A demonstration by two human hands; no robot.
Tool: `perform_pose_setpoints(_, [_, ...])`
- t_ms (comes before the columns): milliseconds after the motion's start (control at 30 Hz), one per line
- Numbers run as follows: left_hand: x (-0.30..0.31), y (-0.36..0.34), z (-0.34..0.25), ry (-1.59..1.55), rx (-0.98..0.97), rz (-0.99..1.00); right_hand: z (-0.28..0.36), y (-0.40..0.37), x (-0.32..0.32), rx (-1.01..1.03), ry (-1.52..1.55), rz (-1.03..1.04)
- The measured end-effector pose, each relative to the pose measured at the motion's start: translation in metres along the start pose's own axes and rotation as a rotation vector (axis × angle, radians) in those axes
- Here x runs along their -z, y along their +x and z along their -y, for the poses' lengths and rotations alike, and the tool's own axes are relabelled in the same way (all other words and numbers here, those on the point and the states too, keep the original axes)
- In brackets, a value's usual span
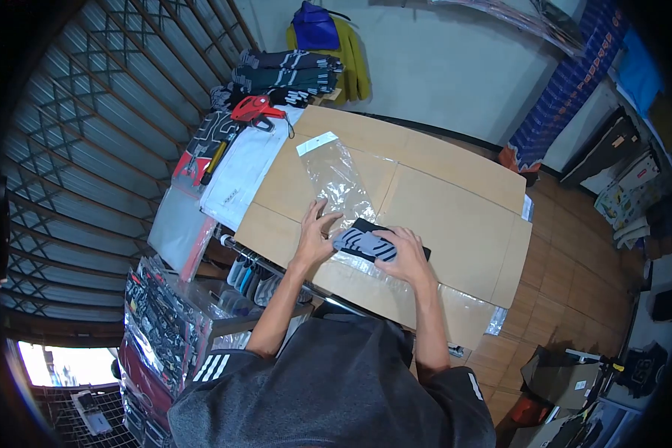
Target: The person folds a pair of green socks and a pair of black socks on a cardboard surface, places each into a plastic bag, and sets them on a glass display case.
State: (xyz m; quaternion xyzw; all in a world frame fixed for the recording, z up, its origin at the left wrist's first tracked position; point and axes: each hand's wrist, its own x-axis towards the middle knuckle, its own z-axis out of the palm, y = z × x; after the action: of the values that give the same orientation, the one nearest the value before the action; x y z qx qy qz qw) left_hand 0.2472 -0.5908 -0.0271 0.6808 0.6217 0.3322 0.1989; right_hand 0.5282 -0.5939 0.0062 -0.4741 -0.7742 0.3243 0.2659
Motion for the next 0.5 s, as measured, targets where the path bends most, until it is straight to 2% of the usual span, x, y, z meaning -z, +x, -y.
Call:
perform_pose_setpoints(167, [0.002,0.000,0.006,-0.076,0.002,-0.018,0.003,0.002,0.016,-0.020,-0.038,0.102])
perform_pose_setpoints(500, [-0.004,-0.007,0.002,-0.155,-0.005,-0.201,0.015,0.000,0.016,-0.048,-0.160,0.117])
